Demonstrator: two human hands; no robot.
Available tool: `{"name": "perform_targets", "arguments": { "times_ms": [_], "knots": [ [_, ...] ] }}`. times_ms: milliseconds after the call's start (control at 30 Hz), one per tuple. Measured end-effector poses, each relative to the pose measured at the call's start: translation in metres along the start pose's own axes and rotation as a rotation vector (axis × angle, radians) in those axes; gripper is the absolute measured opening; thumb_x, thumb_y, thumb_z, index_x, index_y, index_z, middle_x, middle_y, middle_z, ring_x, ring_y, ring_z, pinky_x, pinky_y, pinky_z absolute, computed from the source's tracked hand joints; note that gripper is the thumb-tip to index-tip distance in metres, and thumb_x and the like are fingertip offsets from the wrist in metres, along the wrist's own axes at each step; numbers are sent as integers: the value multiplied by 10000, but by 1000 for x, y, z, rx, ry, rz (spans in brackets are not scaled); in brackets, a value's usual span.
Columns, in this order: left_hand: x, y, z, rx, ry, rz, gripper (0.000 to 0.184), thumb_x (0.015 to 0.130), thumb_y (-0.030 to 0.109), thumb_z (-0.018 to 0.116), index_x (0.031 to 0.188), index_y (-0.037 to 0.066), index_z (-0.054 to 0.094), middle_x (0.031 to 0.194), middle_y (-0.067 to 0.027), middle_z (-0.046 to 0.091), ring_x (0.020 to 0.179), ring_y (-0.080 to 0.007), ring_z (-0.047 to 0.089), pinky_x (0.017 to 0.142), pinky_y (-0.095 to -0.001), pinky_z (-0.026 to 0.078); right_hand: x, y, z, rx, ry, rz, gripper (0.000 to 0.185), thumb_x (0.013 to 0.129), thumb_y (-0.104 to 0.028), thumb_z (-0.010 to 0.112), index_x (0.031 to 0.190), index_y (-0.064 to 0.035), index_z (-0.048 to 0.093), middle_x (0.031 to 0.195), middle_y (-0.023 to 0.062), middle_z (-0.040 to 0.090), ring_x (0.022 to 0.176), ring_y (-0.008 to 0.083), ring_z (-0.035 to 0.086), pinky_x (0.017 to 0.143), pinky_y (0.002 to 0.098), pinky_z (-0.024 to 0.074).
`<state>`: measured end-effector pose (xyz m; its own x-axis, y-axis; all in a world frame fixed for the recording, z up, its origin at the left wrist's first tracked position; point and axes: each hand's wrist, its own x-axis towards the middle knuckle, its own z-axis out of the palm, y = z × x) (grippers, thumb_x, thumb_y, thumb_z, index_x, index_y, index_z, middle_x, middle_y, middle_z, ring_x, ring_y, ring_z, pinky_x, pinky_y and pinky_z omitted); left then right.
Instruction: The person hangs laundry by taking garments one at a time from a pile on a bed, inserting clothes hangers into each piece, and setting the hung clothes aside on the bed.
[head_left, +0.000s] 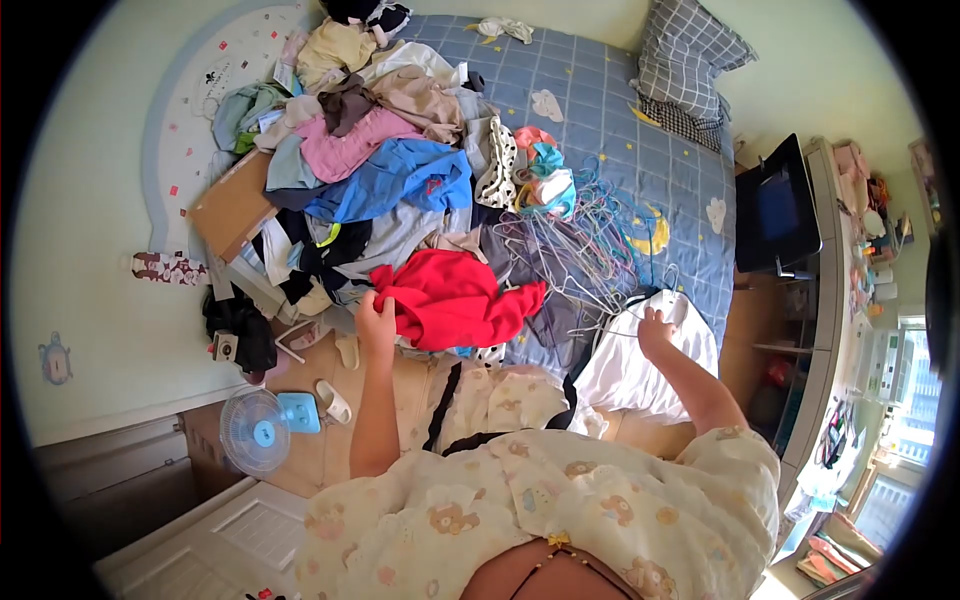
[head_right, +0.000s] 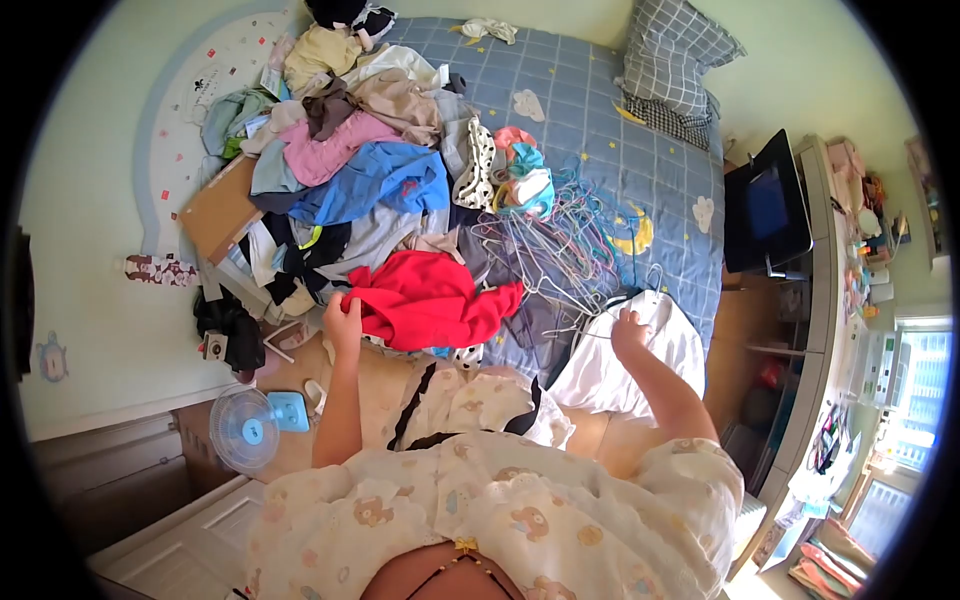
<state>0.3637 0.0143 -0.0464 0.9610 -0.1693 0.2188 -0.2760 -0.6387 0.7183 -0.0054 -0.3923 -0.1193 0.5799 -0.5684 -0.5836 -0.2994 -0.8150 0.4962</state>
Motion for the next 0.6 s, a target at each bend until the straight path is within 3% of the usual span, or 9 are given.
{"name": "perform_targets", "arguments": {
  "times_ms": [67, 200, 267, 333, 367, 433, 467, 533, 600],
  "knots": [
    [1, -2, 0, 42, -23, 15, 217, 791, 185, 638, 844, -7, 551, 756, -213, 589, 713, -388, 572, 639, -407, 455, 15, -3, -6, 161, -131, 80, 421, 853, -201, 552, 1261, -138, 469, 1193, 99, 543, 1031, 338, 581, 661, 543, 477],
    [33, 13, -20, 128, -52, 109, 248, 782, 239, 664, 833, 22, 554, 764, -201, 600, 753, -420, 572, 637, -446, 450, 45, 28, -5, 258, -354, -9, 257, 819, -235, 616, 1033, -124, 704, 1159, 50, 653, 1015, 274, 638, 773, 532, 488],
    [55, 32, -31, 124, -29, 167, 260, 778, 244, 667, 791, 23, 532, 736, -202, 579, 733, -424, 557, 618, -455, 438, 30, 77, -58, 334, -431, -89, 361, 802, -244, 647, 1149, -144, 649, 1202, 47, 629, 1056, 308, 617, 761, 533, 502],
    [76, 61, -42, 113, 50, 240, 267, 775, 247, 670, 778, 23, 524, 721, -201, 574, 714, -421, 554, 604, -459, 431, 60, 135, -34, 563, -292, -7, 399, 867, -357, 582, 901, 29, 675, 920, 142, 685, 642, 282, 671, 580, 398, 537],
    [87, 69, -47, 162, 41, 241, 270, 775, 261, 669, 782, 26, 536, 732, -202, 586, 720, -415, 566, 602, -457, 438, 26, 158, -85, 597, -357, 99, 317, 859, -257, 525, 1098, -87, 644, 1023, 124, 676, 717, 291, 679, 645, 434, 542],
    [111, 81, -51, 173, 72, 293, 287, 772, 300, 670, 790, 33, 565, 736, -207, 596, 730, -411, 580, 605, -458, 447, 8, 213, -106, 918, -269, 238, 299, 858, -240, 525, 1013, -14, 646, 803, 176, 659, 582, 274, 653, 481, 372, 504],
    [120, 94, -55, 202, 58, 286, 298, 769, 314, 671, 795, 32, 577, 740, -211, 602, 738, -411, 585, 611, -458, 452, 37, 258, -58, 530, -32, -160, 313, 898, -253, 493, 962, 13, 647, 703, 154, 622, 522, 240, 620, 437, 371, 473],
    [137, 124, -64, 215, 47, 283, 334, 767, 358, 667, 803, 32, 606, 742, -213, 617, 750, -409, 598, 626, -462, 463, -33, 249, -139, 1364, -21, 350, 346, 960, -315, 443, 1072, -46, 629, 613, 59, 539, 421, 157, 479, 370, 316, 350],
    [159, 144, -65, 317, 103, 366, 377, 774, 418, 641, 803, 43, 626, 759, -208, 627, 754, -400, 605, 637, -465, 470, -73, 239, -167, 1602, 112, 13, 441, 962, -413, 414, 1175, -72, 595, 650, 6, 517, 536, 114, 477, 460, 266, 351]
  ]
}}
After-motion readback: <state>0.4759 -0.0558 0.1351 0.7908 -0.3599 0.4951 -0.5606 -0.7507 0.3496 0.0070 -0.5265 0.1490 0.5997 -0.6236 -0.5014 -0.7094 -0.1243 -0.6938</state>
